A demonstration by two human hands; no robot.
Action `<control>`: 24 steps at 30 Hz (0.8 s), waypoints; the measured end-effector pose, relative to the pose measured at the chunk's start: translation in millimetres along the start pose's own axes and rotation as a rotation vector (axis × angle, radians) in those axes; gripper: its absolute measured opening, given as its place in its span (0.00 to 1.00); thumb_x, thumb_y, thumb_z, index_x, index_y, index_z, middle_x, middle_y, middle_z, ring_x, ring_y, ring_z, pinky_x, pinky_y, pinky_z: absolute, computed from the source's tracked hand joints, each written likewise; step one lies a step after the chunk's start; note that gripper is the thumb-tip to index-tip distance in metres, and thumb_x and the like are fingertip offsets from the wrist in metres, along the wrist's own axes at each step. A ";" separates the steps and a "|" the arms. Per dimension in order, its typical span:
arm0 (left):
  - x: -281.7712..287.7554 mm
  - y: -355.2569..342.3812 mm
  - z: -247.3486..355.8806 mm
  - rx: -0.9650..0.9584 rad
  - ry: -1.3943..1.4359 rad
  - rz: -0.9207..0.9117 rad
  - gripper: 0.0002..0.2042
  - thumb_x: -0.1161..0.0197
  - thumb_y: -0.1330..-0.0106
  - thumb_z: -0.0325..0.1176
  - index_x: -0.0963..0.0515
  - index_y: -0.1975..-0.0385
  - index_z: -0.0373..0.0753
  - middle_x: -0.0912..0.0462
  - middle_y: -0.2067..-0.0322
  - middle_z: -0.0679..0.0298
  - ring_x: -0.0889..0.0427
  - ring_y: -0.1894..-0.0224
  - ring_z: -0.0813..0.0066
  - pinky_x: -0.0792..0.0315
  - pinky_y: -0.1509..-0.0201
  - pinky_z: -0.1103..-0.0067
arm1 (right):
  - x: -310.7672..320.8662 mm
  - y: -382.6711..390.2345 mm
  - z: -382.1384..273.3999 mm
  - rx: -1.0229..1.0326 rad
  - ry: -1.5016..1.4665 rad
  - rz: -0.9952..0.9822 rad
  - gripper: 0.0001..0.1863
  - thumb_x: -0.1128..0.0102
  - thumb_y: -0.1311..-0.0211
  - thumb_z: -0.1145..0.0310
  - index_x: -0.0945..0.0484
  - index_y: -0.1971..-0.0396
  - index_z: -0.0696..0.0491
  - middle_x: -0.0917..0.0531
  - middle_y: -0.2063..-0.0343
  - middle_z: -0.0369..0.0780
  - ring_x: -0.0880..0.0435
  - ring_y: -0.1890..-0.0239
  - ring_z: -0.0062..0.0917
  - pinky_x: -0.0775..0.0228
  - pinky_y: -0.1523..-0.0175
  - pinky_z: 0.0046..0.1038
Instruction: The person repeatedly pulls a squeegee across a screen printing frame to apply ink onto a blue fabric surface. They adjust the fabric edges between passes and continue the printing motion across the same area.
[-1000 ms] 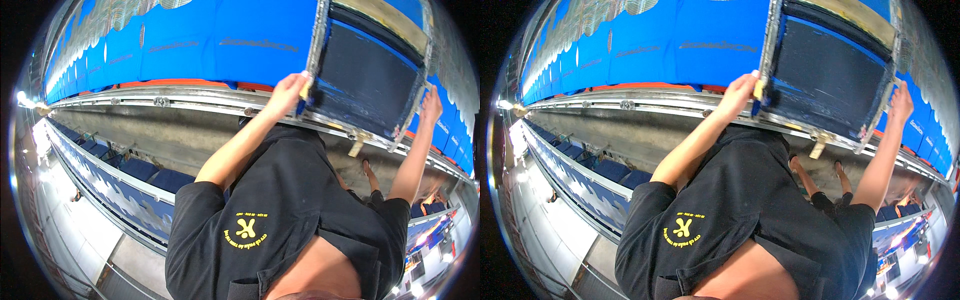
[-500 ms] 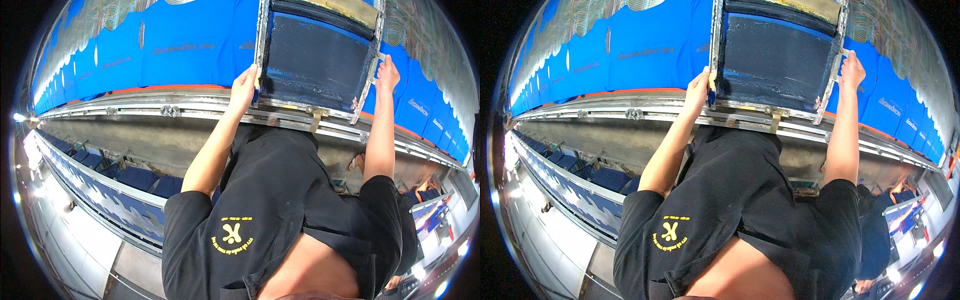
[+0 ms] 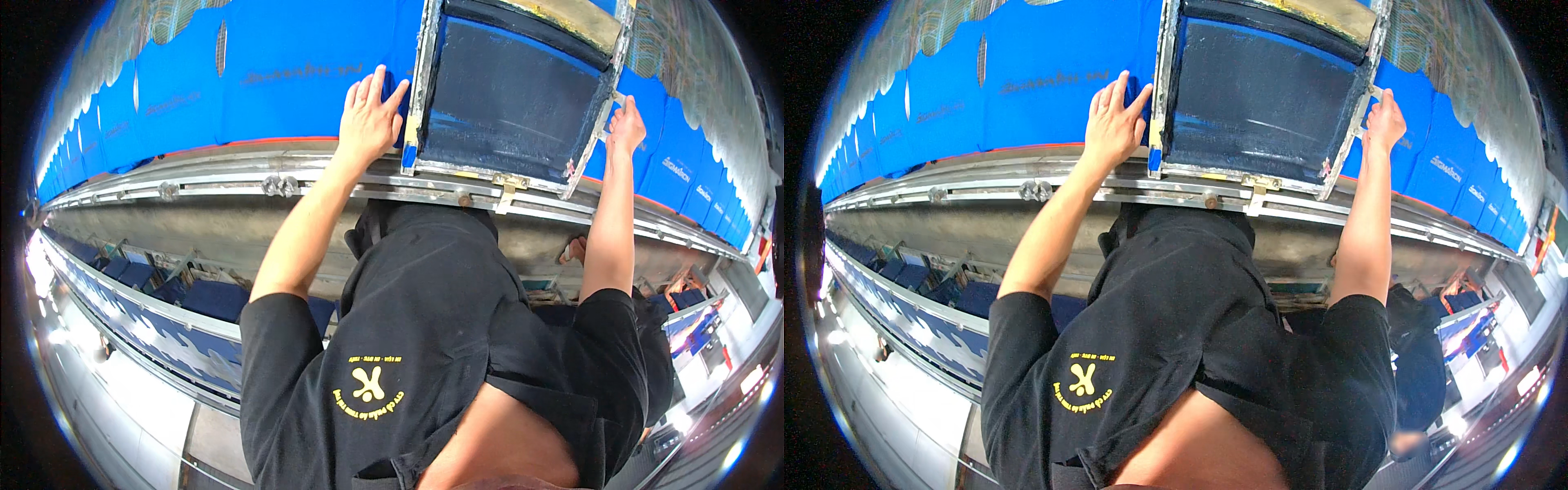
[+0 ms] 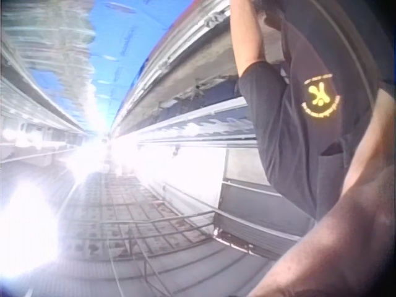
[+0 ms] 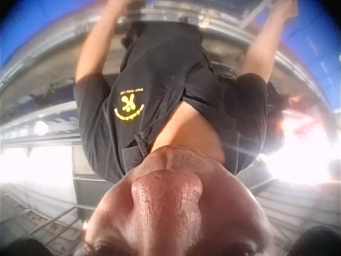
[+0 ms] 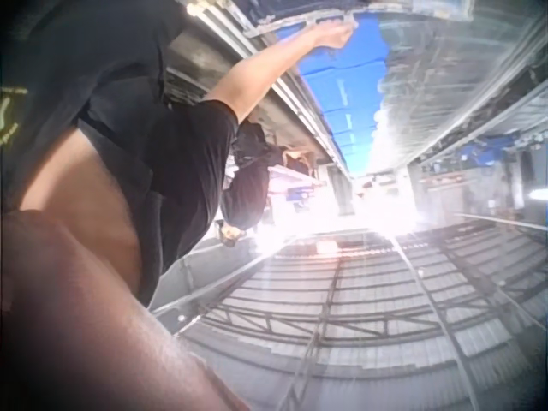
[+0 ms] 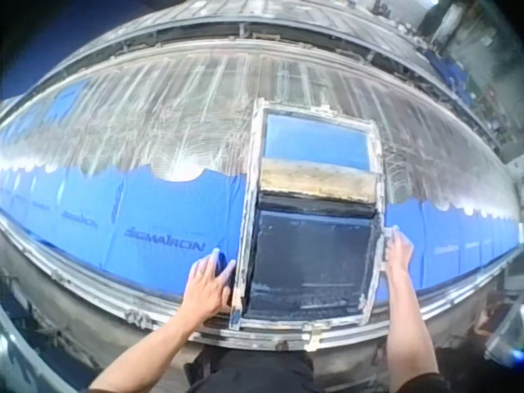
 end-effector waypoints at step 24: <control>-8.5 15.6 -16.3 -0.013 -0.017 -0.029 0.30 0.40 0.31 0.39 0.28 0.26 0.50 0.39 0.23 0.44 0.33 0.25 0.46 0.42 0.21 0.55 | 2.2 -2.9 -1.6 0.043 -0.033 -0.001 0.17 0.28 0.29 0.57 0.19 0.71 0.54 0.26 0.83 0.31 0.34 0.87 0.13 0.50 0.83 0.22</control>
Point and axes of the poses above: each hand's wrist, its own y-axis away from the middle knuckle, its own x-axis out of the back of the hand, z = x × y, the point moved 5 cm from there along -y, towards the middle knuckle
